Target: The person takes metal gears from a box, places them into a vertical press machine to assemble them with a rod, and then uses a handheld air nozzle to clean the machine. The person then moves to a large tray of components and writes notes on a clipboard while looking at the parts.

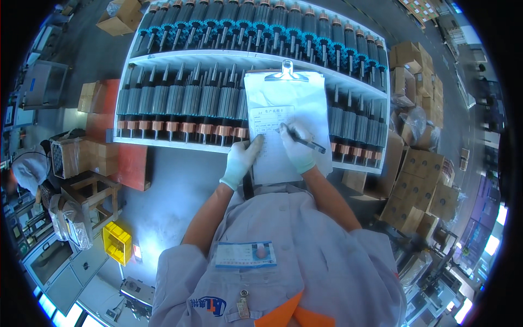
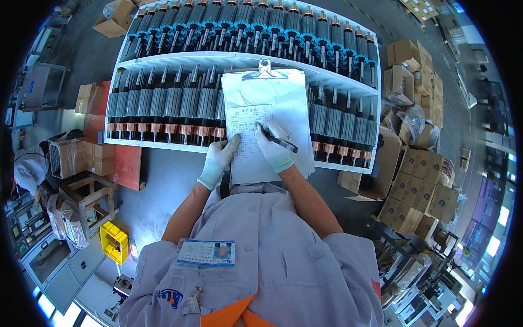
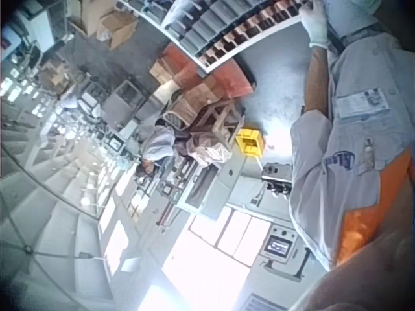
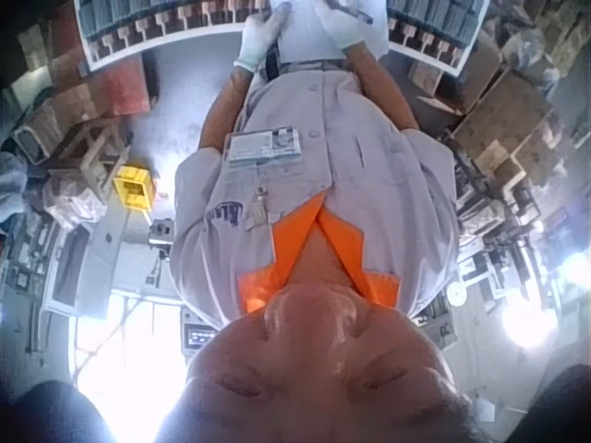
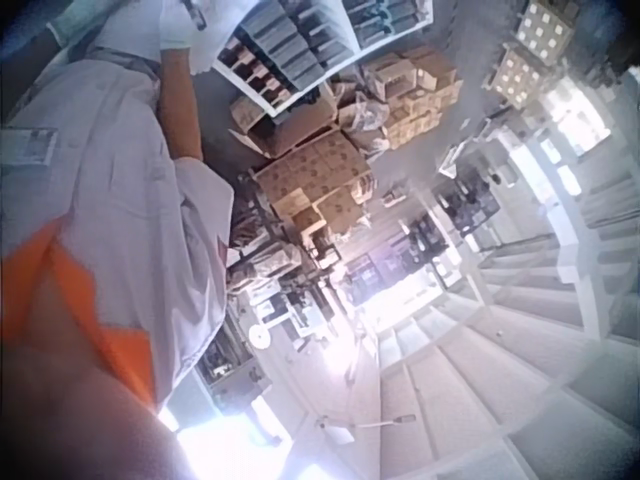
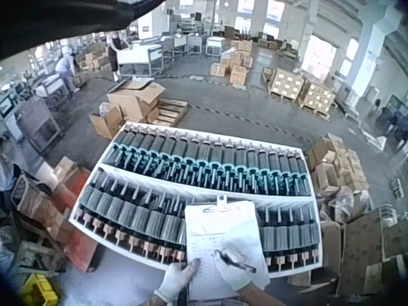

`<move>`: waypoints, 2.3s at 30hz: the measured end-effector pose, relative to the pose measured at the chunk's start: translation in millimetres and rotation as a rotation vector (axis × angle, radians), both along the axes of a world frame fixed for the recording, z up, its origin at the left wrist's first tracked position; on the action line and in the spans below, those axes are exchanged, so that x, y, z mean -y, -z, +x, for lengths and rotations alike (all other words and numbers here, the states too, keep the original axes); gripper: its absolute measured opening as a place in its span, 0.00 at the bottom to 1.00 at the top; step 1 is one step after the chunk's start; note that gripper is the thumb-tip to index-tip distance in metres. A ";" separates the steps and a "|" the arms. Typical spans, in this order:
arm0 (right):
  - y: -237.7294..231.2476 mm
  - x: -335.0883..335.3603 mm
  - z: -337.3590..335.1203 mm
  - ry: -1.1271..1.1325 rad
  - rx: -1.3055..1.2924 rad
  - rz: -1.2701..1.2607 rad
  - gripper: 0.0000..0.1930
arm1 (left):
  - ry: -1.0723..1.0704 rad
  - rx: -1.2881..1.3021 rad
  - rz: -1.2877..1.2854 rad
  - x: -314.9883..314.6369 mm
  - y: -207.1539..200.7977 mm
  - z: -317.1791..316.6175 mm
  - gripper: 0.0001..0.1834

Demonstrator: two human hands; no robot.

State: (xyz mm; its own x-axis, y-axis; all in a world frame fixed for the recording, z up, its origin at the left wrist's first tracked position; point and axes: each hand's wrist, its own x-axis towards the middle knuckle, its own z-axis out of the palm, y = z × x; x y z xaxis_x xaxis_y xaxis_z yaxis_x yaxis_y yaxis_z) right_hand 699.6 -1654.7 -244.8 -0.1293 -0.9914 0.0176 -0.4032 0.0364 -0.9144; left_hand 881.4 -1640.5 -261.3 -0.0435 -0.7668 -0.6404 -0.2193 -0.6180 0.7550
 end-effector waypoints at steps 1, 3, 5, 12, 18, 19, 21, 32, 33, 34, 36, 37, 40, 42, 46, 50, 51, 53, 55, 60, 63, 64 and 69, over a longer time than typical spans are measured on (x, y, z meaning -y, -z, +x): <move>-3.4 0.7 1.5 0.010 0.007 -0.002 0.11 | -0.001 0.001 0.001 -0.4 1.3 0.3 0.34; -3.1 0.8 1.8 0.020 0.015 -0.004 0.13 | -0.006 -0.053 -0.016 0.0 2.5 -0.6 0.34; 4.1 -0.4 1.9 0.045 0.114 -0.055 0.12 | -0.004 -0.038 -0.007 -0.2 -0.1 -0.2 0.34; -3.3 -1.8 -4.4 0.056 0.072 0.023 0.09 | -0.024 -0.059 -0.026 -0.9 -5.8 -0.4 0.34; -4.9 0.7 -2.5 0.044 -0.002 -0.063 0.11 | -0.030 -0.073 -0.032 -1.4 1.6 -1.0 0.33; -0.6 -0.6 -5.0 0.021 0.012 -0.032 0.10 | -0.027 -0.073 -0.032 -1.8 2.4 -0.7 0.33; -1.5 -0.4 -6.0 -0.003 0.026 -0.001 0.09 | -0.029 -0.077 -0.011 -2.2 4.3 1.0 0.33; -5.9 -1.1 -9.1 0.092 0.106 -0.001 0.09 | -0.018 -0.043 -0.003 0.4 -5.9 -1.4 0.33; -5.9 -1.5 -9.5 0.091 0.105 -0.002 0.09 | -0.020 -0.032 0.011 2.3 -11.2 -2.4 0.33; -5.4 -2.3 -9.8 0.080 0.100 0.014 0.09 | -0.020 -0.033 0.011 3.3 -13.9 -3.0 0.33; -4.5 -2.7 -8.0 0.067 0.096 0.028 0.09 | 0.020 0.009 0.021 4.1 -17.3 -2.0 0.33; -4.1 -2.0 -6.6 0.068 0.065 -0.007 0.09 | 0.021 0.009 0.021 3.6 -16.4 -1.2 0.33; -0.5 -2.7 -9.7 0.080 0.088 -0.026 0.09 | 0.011 -0.009 0.010 3.4 -14.3 -2.0 0.33; -5.4 -2.8 -7.5 0.088 0.147 -0.005 0.09 | -0.029 -0.065 0.012 2.0 -19.0 -3.6 0.34; -3.6 -2.6 -6.5 0.068 0.107 -0.001 0.08 | 0.003 0.001 0.009 2.1 -9.8 -0.3 0.35; 2.5 -3.4 -9.4 0.036 0.068 -0.086 0.10 | 0.035 0.019 -0.003 4.1 -16.4 -0.9 0.35; 3.5 -3.0 -9.2 0.036 0.069 -0.085 0.10 | 0.046 0.024 -0.009 4.4 -18.1 -0.9 0.35; 5.1 -2.2 -8.4 0.048 0.093 -0.115 0.10 | 0.030 0.010 -0.007 3.4 -13.3 -1.4 0.35; 5.8 -3.2 -10.0 0.031 0.066 -0.079 0.10 | 0.015 -0.004 -0.006 2.0 -10.7 -1.1 0.35; -2.4 -4.5 -7.9 0.038 0.038 -0.073 0.11 | 0.011 -0.014 -0.002 2.0 -9.2 0.1 0.35; -5.4 -3.7 -9.7 0.045 0.039 -0.026 0.10 | -0.002 -0.030 -0.007 2.4 -19.5 -2.2 0.34; -4.9 -3.4 -10.7 0.043 0.027 -0.032 0.10 | -0.001 -0.030 -0.007 3.1 -21.4 -3.0 0.34; 2.3 -2.3 -9.1 0.065 0.032 -0.081 0.10 | 0.004 -0.014 0.015 2.9 -14.7 -1.7 0.33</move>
State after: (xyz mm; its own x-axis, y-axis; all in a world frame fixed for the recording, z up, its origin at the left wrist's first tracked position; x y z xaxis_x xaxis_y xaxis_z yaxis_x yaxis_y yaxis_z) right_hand 690.5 -1652.4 -247.2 -0.1948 -0.9765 0.0922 -0.3726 -0.0133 -0.9279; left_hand 879.7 -1643.4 -246.6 -0.0552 -0.7570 -0.6511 -0.2112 -0.6285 0.7486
